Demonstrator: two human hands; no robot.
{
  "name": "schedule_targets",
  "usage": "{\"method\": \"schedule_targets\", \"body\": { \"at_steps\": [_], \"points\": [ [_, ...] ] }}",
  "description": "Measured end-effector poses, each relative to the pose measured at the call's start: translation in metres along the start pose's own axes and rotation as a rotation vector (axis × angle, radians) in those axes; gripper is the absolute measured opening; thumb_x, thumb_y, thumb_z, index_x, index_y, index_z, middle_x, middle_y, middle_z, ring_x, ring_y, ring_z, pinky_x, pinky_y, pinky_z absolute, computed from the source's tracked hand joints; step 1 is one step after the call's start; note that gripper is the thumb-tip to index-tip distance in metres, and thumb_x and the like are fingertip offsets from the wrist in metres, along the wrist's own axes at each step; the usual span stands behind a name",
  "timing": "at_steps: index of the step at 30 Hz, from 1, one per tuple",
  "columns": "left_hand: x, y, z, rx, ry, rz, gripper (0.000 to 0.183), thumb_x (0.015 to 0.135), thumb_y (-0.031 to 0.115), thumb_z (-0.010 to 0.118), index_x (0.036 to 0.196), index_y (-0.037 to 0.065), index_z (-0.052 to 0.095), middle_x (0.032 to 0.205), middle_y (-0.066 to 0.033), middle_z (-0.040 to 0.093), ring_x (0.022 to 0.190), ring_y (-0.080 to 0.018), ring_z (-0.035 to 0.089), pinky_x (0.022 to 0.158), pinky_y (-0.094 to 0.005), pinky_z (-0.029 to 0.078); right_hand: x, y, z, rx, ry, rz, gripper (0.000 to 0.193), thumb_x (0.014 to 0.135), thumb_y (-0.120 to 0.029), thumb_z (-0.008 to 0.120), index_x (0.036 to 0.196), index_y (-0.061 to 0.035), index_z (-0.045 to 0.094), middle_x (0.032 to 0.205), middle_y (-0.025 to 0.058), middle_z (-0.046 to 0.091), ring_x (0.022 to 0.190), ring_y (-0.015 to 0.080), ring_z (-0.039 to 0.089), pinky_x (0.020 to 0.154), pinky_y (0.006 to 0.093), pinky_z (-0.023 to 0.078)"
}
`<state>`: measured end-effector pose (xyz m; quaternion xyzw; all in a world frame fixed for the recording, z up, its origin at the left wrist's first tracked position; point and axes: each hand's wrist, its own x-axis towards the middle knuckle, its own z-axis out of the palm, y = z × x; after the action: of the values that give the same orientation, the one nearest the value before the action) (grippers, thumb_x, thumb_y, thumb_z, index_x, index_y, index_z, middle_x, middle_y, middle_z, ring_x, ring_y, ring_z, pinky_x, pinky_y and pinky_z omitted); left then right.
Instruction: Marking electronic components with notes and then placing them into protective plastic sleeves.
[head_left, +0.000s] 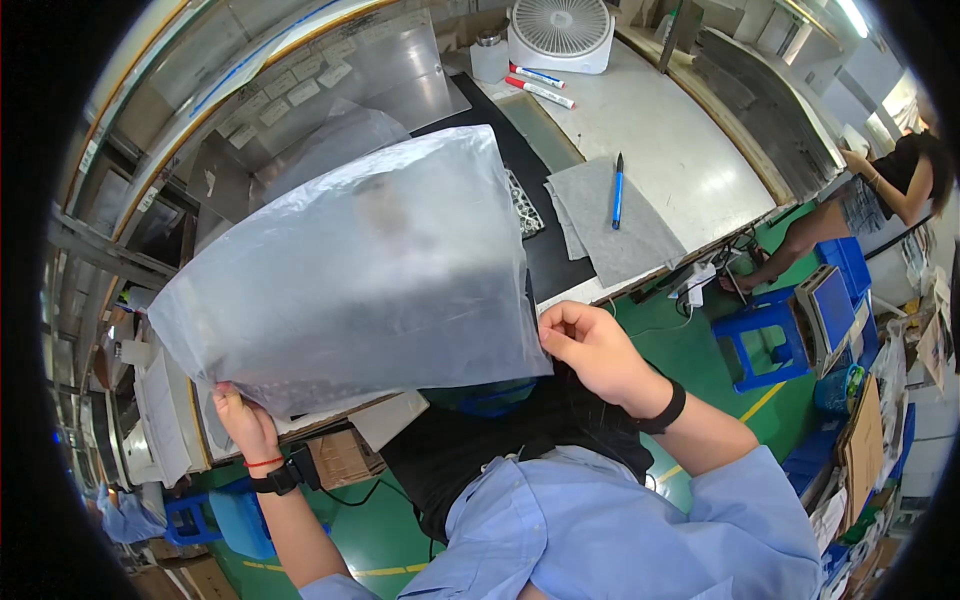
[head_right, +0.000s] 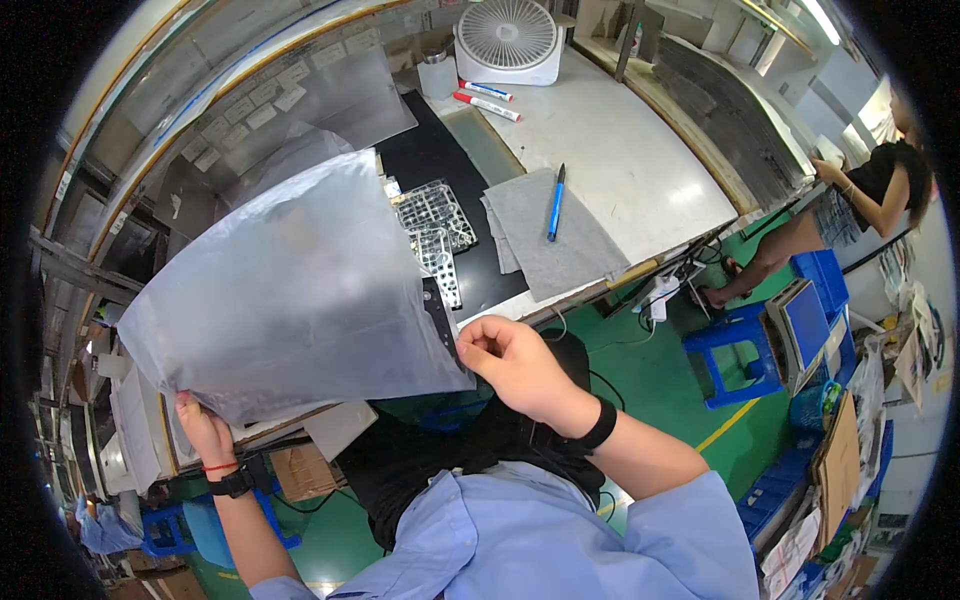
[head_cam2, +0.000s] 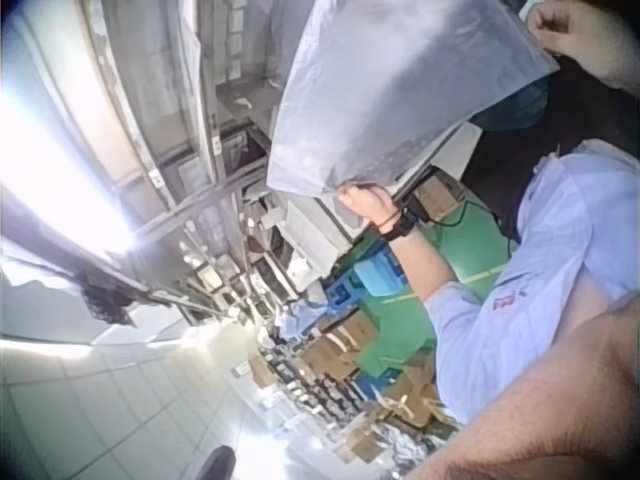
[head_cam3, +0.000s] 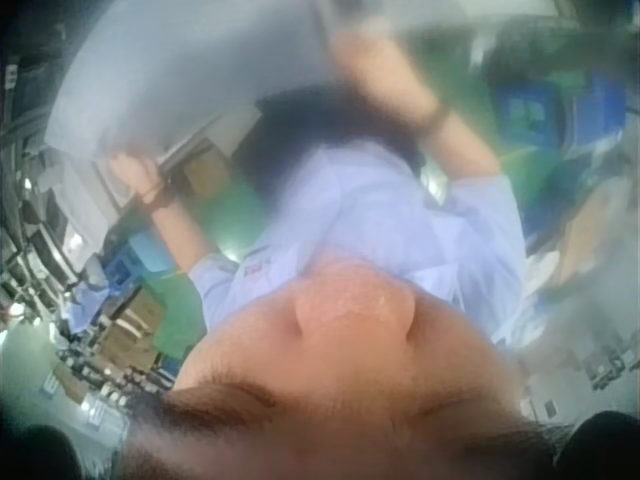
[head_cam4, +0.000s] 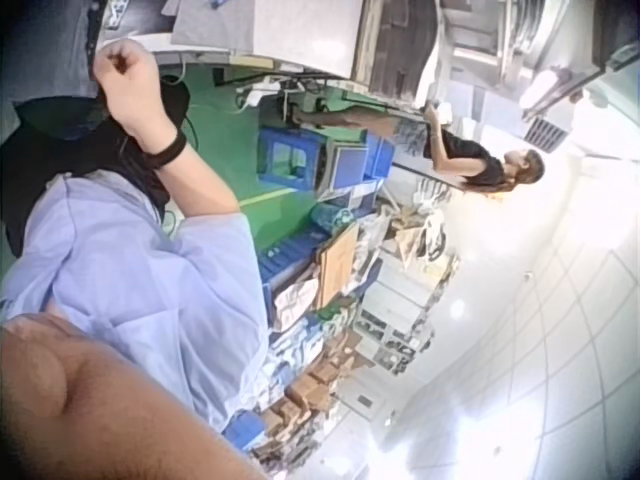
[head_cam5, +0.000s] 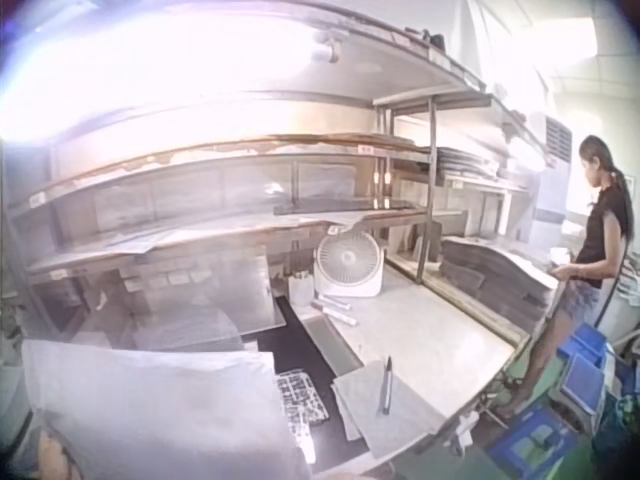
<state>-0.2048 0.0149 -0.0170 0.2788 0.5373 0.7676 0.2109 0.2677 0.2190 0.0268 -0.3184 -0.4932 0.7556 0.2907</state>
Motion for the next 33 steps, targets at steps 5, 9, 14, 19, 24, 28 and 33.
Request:
{"method": "schedule_targets", "body": {
  "at_steps": [5,9,14,19,24,28,33],
  "points": [
    [-0.002,0.004,0.017,0.01,-0.009,0.003,0.032,0.1,0.027,0.05,0.124,0.006,0.048,0.126,-0.0092,0.055,0.117,-0.0205,0.051,0.102,-0.0363,0.038,0.009,0.004,0.007,0.373,-0.055,-0.129,0.037,0.095,-0.018,0.059,0.126,-0.0024,0.045,0.108,0.0055,0.055,0.098,0.0103,0.051,0.086,0.0267,0.041],
    [-0.004,0.003,0.017,-0.008,0.01,0.025,0.035,0.1,0.028,0.049,0.127,0.005,0.047,0.127,-0.0085,0.054,0.117,-0.0201,0.05,0.102,-0.0362,0.037,0.029,0.004,0.035,-0.166,0.064,-0.521,0.057,0.093,-0.017,0.061,0.14,-0.0017,0.032,0.129,0.0111,0.05,0.115,0.0175,0.048,0.095,0.031,0.039],
    [-0.01,0.019,0.021,-0.021,0.062,0.098,0.04,0.1,0.029,0.049,0.13,0.003,0.046,0.132,-0.0081,0.051,0.12,-0.0197,0.047,0.104,-0.0364,0.035,0.039,0.008,0.037,-0.411,0.2,-0.724,0.037,0.095,-0.007,0.052,0.129,0.003,0.046,0.106,0.0124,0.051,0.098,0.0209,0.05,0.089,0.0308,0.04],
    [-0.005,0.034,0.026,0.024,-0.026,0.182,0.049,0.101,0.037,0.043,0.138,0.005,0.04,0.137,-0.0081,0.047,0.129,-0.0219,0.04,0.108,-0.0411,0.029,0.052,0.002,0.032,-0.499,0.168,-0.935,0.036,0.096,-0.005,0.047,0.131,0.0035,0.045,0.111,0.0121,0.051,0.099,0.0218,0.05,0.091,0.0305,0.039],
    [0.002,0.038,0.021,-0.185,0.122,0.069,0.049,0.101,0.037,0.039,0.137,0.003,0.042,0.139,-0.0081,0.046,0.128,-0.0224,0.041,0.108,-0.0406,0.029,0.054,-0.008,0.049,0.069,0.111,-0.81,0.05,0.09,-0.011,0.063,0.136,0.0012,0.046,0.114,0.01,0.053,0.103,0.0205,0.052,0.094,0.0292,0.039],
    [0.011,0.041,0.004,-0.097,0.114,0.076,0.041,0.098,0.027,0.045,0.131,0.002,0.047,0.131,-0.0085,0.051,0.12,-0.021,0.047,0.104,-0.0379,0.034,0.056,-0.021,0.021,-0.41,-0.112,-0.643,0.038,0.082,-0.013,0.073,0.116,-0.0014,0.063,0.102,0.0035,0.056,0.092,0.0129,0.05,0.084,0.0256,0.04],
    [0.01,0.048,0.02,-0.008,0.031,0.107,0.033,0.098,0.023,0.046,0.122,0.001,0.053,0.122,-0.0086,0.055,0.112,-0.0194,0.05,0.1,-0.0359,0.036,0.056,-0.027,0.028,-0.031,-0.141,-0.677,0.018,0.085,-0.009,0.07,0.095,-0.0044,0.056,0.093,0.0007,0.05,0.085,0.0094,0.048,0.078,0.0231,0.039]
  ]
}}
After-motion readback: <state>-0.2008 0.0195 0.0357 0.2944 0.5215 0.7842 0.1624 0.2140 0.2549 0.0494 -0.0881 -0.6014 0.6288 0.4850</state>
